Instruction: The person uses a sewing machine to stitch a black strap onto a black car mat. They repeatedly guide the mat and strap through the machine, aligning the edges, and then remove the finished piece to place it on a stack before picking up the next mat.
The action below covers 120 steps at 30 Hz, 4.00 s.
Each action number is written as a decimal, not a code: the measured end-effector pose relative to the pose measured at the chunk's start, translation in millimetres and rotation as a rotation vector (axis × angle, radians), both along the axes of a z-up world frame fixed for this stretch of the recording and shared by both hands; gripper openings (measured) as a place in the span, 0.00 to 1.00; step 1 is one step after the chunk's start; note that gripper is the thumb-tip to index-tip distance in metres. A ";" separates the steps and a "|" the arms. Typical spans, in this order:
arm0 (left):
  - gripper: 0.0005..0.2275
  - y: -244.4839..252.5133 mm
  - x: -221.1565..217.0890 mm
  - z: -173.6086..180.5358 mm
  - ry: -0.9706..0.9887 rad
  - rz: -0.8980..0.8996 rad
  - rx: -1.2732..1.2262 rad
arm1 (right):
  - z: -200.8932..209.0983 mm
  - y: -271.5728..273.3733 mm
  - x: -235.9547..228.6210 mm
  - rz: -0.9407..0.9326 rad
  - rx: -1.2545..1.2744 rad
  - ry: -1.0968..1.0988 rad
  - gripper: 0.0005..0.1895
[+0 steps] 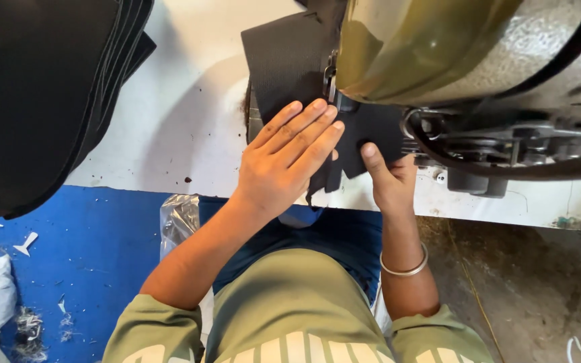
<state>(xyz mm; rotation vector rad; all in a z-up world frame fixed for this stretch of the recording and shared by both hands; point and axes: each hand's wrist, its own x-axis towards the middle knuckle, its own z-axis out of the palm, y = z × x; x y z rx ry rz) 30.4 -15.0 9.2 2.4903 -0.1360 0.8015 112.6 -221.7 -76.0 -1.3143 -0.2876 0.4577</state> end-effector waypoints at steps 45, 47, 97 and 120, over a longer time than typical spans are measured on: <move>0.13 -11.9 13.0 -0.9 0.035 0.072 -0.263 | -67.4 139.9 -70.8 -0.314 -1.495 -1.475 0.29; 0.13 -18.8 13.2 -18.7 0.050 0.142 -0.203 | -64.5 139.3 -69.3 -0.237 -1.404 -1.416 0.28; 0.09 5.1 4.4 -11.7 -0.017 -0.003 -0.257 | -58.3 48.0 -57.9 -0.059 0.304 0.083 0.21; 0.07 -6.0 18.1 -19.9 -0.021 0.035 -0.266 | -12.9 68.7 -18.4 -0.147 0.295 0.095 0.15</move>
